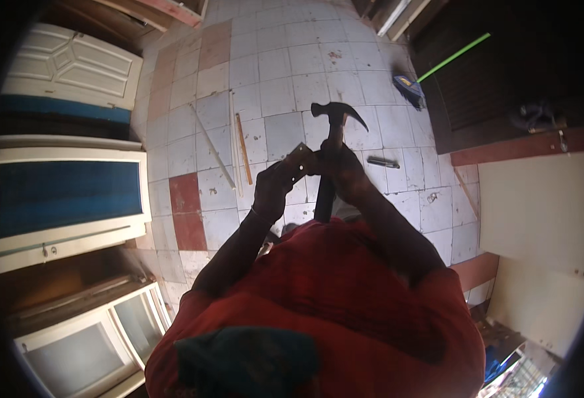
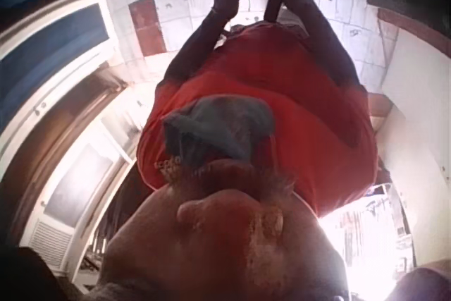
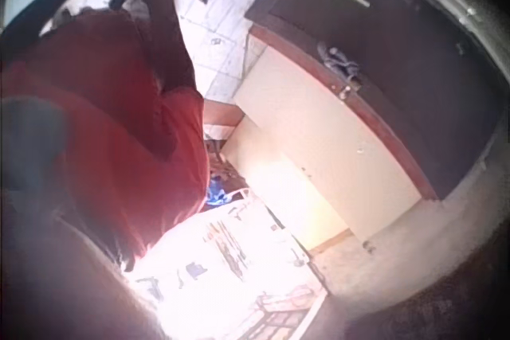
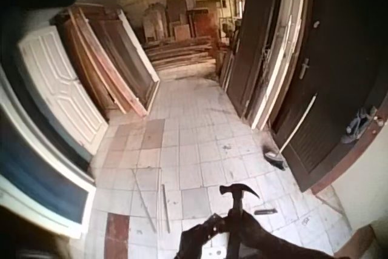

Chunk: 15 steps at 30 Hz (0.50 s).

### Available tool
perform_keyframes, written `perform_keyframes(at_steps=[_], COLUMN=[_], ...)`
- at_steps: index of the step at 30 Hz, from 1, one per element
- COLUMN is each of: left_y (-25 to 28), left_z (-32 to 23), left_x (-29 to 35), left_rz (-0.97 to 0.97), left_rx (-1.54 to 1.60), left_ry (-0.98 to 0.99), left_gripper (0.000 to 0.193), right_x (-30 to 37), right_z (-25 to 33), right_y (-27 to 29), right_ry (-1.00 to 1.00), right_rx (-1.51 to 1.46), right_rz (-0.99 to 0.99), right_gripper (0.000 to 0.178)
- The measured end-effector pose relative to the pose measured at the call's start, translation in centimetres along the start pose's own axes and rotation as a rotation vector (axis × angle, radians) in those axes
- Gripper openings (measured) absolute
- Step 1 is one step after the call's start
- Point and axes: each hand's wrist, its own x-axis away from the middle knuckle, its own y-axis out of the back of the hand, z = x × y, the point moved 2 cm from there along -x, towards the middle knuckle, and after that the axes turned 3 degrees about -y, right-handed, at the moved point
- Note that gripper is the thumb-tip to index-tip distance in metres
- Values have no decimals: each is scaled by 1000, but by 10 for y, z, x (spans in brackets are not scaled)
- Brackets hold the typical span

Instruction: The person prepares a small wooden block by hammering nails into it and then assembles a large wooden door frame by aligning its segments on the workshop floor.

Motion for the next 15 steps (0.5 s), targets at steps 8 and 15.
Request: perform_keyframes(at_steps=[8,15], left_y=[6,26], left_z=[37,111], left_x=[-133,-269], left_rz=[-241,-224], left_rx=[-154,458], left_ry=[11,402], left_gripper=[49,52], right_x=[-152,-288], right_z=[86,138], right_y=[56,98], right_ry=[-166,-145], right_rx=[-247,-140], right_rz=[193,217], right_gripper=[30,33])
